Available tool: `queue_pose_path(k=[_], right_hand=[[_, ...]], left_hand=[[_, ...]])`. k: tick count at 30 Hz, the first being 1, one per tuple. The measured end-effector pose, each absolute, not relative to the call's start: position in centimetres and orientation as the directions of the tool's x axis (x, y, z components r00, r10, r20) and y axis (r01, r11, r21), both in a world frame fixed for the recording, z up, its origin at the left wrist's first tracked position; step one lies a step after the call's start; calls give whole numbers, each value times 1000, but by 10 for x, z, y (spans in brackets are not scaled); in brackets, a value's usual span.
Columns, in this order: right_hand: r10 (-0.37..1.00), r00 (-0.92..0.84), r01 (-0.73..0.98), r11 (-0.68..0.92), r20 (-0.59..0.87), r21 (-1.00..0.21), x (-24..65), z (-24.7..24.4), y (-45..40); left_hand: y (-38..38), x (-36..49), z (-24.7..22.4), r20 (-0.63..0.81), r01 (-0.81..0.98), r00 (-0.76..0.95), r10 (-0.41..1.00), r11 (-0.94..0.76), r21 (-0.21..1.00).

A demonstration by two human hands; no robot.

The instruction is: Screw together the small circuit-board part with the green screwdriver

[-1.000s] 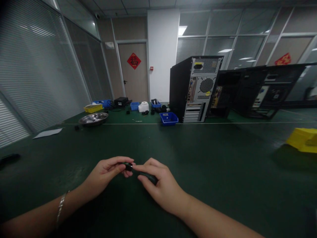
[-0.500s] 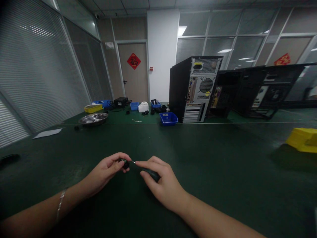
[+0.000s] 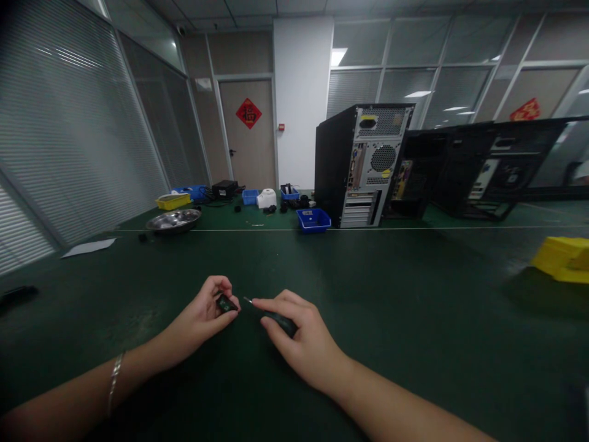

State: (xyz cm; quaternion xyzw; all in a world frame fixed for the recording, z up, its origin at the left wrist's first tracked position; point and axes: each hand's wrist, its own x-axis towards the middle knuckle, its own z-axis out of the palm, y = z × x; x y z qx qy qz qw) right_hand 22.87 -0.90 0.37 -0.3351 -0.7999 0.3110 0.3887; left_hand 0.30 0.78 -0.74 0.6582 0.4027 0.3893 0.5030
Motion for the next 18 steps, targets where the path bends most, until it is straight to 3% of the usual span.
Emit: queue_pose_path(k=[5,18], right_hand=[[768,-475,296,600,430,-744,229,2,-8],[769,-477,304,599,426,-741,229,3,-8]], left_hand=[[10,2,-12,55,73,421,905,-95,993],[6,3,-3,-10,209,481,876,-103,973]])
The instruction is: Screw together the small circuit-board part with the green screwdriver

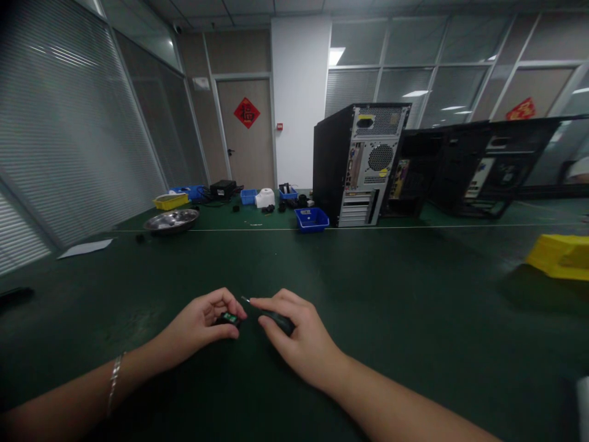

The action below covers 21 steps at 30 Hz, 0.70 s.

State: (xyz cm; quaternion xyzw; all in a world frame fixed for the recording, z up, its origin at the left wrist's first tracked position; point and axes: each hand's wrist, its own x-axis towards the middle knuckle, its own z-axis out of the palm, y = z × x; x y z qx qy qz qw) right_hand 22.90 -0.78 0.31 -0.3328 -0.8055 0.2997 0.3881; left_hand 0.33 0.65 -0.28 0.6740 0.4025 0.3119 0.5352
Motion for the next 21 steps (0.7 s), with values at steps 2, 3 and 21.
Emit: queue_pose_path(k=[2,3,21], right_hand=[[770,-478,306,597,422,-742,229,3,-8],[770,-478,306,597,423,-741,230,2,-8],[762,-469,292,612,447,-735,229,1,-8]], left_hand=[[7,3,-3,17,221,478,878,-139,965],[7,3,-4,39,230,478,878,-168,959],[1,7,-5,145,227,490,860,-286,931]])
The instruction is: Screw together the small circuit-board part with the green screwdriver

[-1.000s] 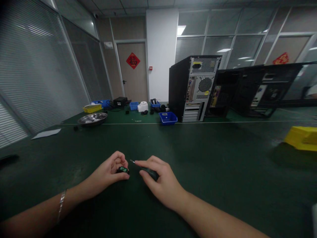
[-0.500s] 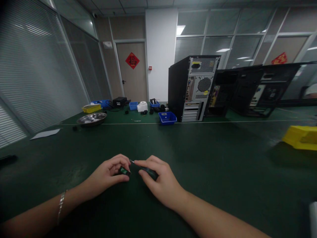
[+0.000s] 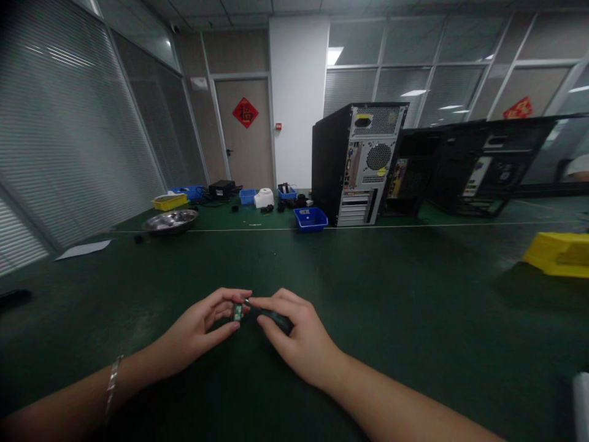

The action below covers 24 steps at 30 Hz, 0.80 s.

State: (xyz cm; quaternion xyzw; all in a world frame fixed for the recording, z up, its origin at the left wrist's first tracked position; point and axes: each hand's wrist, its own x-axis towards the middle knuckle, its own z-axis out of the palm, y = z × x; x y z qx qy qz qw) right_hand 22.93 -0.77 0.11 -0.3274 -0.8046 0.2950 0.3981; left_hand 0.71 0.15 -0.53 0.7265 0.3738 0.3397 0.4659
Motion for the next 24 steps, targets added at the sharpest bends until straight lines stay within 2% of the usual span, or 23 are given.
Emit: queue_pose_path(k=[4,8,13,17,24], right_hand=[[760,-476,277,608,443,-744,229,2,-8],[755,-481,265,610,446,-747,229,2,-7],[756,-486,269,606,438,-749,229,1,-7],[782,-488,350,582,388,-734,229,1,-8],[776,-582,540,592,243,-598,226,0,-11]], left_hand=[[-2,7,0,178,421,568,804,-469,776],[-1,5,2,175,499,632,755,-570,653],[-1,4,4,153,520,626,764,-556,649],[-4,5,6,103,552,603,791,-507,662],[-4,4,5,127,559,606,785,-534,634]])
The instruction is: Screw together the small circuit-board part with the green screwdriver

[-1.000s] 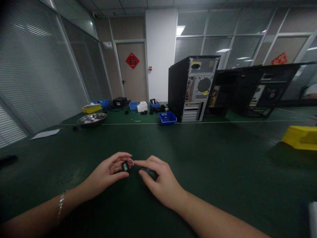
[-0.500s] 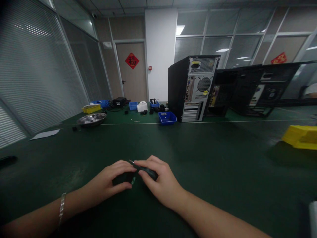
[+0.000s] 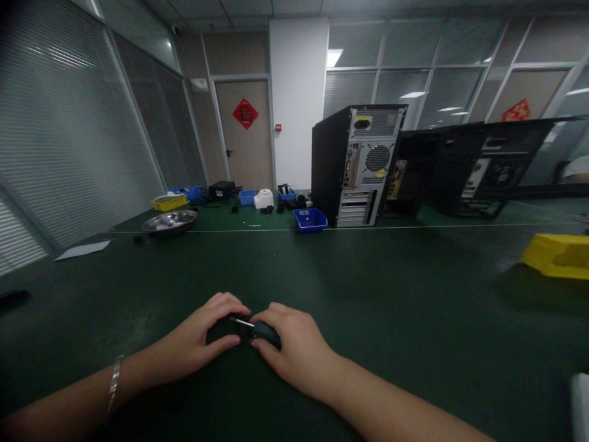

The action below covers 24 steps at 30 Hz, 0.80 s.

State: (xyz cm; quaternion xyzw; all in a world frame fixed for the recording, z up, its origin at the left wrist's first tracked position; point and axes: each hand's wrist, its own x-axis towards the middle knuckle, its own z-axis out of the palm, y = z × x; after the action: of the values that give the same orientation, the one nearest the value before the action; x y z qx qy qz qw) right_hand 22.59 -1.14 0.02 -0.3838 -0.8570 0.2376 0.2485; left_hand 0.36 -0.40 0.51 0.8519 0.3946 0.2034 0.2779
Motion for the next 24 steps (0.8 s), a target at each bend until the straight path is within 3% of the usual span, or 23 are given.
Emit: queue_pose_path(k=[8,24], right_hand=[[779,-595,619,601,197,-506,225,1,-14],[808,-562,626,554,175,-549,225,2,-14]], left_hand=[[-7,7,7,81,596,622,779,-538,596],[-3,5,3,141,564,606,783,-547,619]])
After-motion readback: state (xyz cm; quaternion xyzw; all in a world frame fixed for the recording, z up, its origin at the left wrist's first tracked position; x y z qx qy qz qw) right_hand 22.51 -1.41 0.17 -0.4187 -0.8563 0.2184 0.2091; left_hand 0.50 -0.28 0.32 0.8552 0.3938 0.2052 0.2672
